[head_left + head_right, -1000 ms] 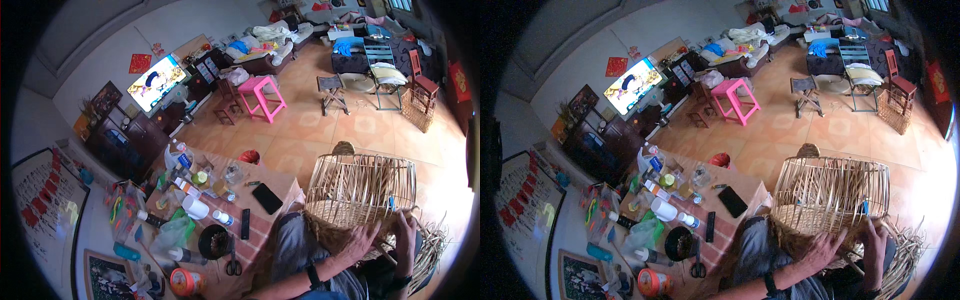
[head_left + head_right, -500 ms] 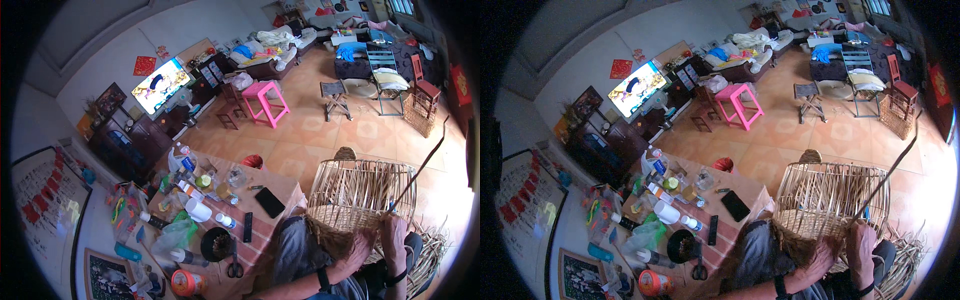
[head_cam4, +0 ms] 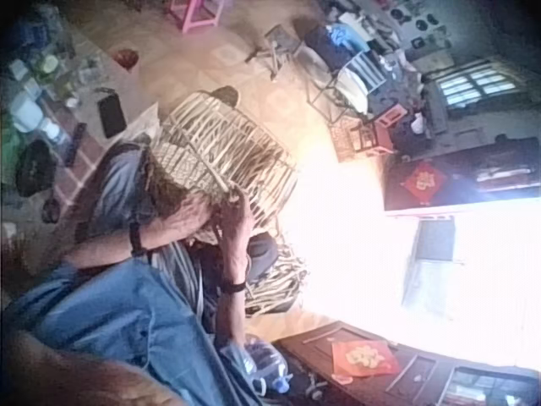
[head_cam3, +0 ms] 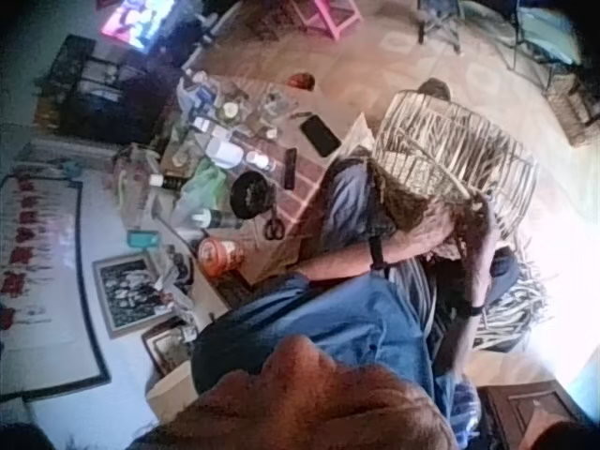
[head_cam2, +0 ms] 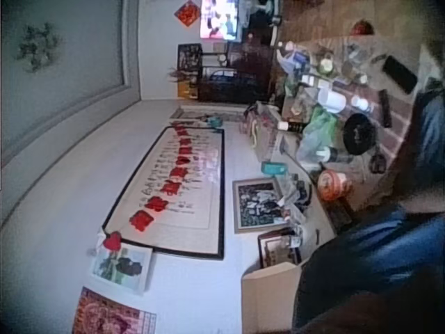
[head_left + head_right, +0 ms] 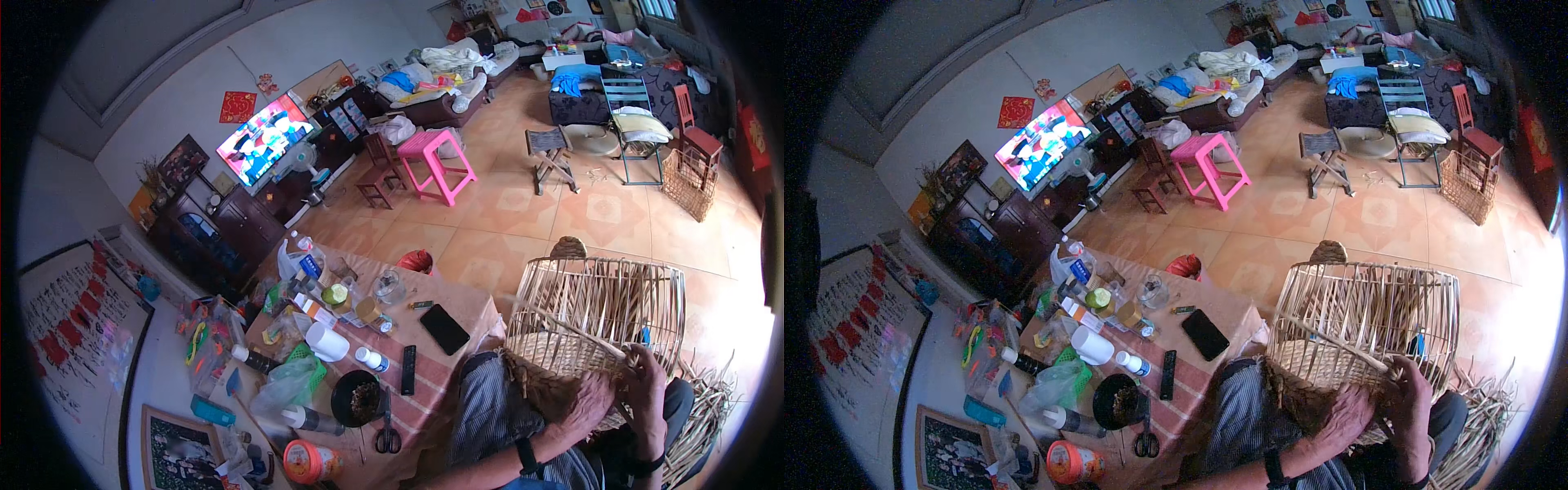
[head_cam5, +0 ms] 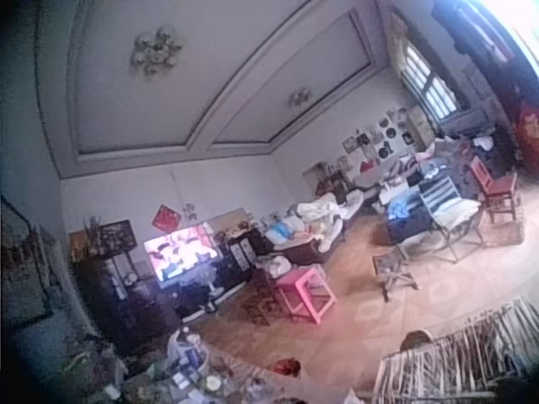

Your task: Weaving and assembling a traditional straw and bamboo basket cage structure using thin split strips.

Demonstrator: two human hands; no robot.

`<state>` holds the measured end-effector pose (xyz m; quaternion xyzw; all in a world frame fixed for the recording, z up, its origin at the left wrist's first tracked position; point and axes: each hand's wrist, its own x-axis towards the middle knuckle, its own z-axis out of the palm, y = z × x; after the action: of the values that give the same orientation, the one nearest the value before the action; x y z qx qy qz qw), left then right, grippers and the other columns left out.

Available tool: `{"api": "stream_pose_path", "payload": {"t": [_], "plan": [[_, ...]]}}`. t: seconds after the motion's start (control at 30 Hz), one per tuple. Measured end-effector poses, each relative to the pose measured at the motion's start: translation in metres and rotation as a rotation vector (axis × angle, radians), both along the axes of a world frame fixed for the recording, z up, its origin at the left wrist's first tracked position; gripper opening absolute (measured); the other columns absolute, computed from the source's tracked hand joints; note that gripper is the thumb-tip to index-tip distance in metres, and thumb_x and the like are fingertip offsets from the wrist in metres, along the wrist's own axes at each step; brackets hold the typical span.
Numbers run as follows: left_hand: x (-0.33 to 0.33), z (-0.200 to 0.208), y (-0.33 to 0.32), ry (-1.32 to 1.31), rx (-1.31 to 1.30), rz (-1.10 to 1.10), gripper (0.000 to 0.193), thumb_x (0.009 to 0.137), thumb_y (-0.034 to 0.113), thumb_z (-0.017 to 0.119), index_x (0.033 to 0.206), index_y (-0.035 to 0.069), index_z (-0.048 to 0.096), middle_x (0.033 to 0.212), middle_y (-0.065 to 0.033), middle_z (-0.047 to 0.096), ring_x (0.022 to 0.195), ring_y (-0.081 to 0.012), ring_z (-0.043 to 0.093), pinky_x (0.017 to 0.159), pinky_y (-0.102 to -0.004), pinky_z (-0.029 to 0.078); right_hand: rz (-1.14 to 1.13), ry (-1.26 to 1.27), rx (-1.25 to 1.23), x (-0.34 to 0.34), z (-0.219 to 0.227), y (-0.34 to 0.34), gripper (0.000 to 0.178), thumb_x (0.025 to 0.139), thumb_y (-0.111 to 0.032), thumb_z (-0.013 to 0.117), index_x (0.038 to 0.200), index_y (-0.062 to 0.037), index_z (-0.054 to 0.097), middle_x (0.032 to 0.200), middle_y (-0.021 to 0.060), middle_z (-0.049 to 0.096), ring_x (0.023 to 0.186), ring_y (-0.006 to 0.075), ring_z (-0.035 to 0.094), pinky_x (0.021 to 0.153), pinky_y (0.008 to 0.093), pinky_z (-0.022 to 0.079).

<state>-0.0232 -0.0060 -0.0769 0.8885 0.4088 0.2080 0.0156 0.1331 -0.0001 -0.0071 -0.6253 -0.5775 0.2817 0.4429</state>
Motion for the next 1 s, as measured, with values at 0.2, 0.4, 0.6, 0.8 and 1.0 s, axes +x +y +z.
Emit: {"api": "stream_pose_path", "payload": {"t": [0.2,0.4,0.6,0.8,1.0], "plan": [[-0.002,0.018,0.004,-0.114,-0.018,-0.043,0.036,0.088,0.009,0.053,0.122,-0.003,0.054,0.106,-0.0194,0.055,0.103,-0.0355,0.056,0.092,-0.0469,0.044,-0.072,0.322,-0.073,0.021,-0.015,-0.010,0.050,0.082,0.014,0.068,0.126,-0.0070,0.062,0.075,0.0006,0.064,0.066,0.0075,0.058,0.059,0.0248,0.046],[-0.004,0.029,0.011,-0.162,-0.183,-0.056,0.047,0.082,0.010,0.070,0.124,0.002,0.052,0.103,-0.0155,0.056,0.103,-0.0336,0.056,0.092,-0.0469,0.043,-0.165,0.875,-0.086,0.032,-0.049,-0.052,0.022,0.093,-0.004,0.068,0.112,-0.0043,0.056,0.070,0.0011,0.062,0.048,0.0092,0.056,0.043,0.0232,0.045],[-0.026,0.053,0.018,-0.309,-0.460,-0.277,0.042,0.088,0.022,0.074,0.121,0.004,0.055,0.112,-0.0145,0.061,0.111,-0.0345,0.058,0.099,-0.0464,0.043,-0.219,1.227,-0.106,0.026,-0.071,-0.070,0.016,0.100,-0.019,0.067,0.108,-0.0102,0.056,0.075,-0.0019,0.061,0.053,0.0044,0.052,0.047,0.0196,0.042],[-0.011,0.062,0.021,-0.403,-0.660,-0.140,0.028,0.105,0.030,0.054,0.114,0.003,0.057,0.093,-0.0229,0.065,0.091,-0.0413,0.065,0.080,-0.0490,0.050,-0.195,0.993,0.001,0.039,-0.038,-0.016,0.007,0.100,-0.013,0.060,0.106,-0.0105,0.056,0.076,-0.0022,0.061,0.063,0.0054,0.057,0.053,0.0196,0.044],[-0.005,0.061,0.022,-0.442,-0.577,-0.037,0.026,0.102,0.029,0.059,0.097,0.004,0.058,0.081,-0.0190,0.062,0.082,-0.0405,0.063,0.079,-0.0491,0.048,-0.213,1.062,-0.129,0.025,-0.030,-0.041,0.010,0.100,-0.015,0.062,0.106,-0.0107,0.056,0.084,0.0047,0.067,0.066,0.0116,0.063,0.059,0.0269,0.052]]}}
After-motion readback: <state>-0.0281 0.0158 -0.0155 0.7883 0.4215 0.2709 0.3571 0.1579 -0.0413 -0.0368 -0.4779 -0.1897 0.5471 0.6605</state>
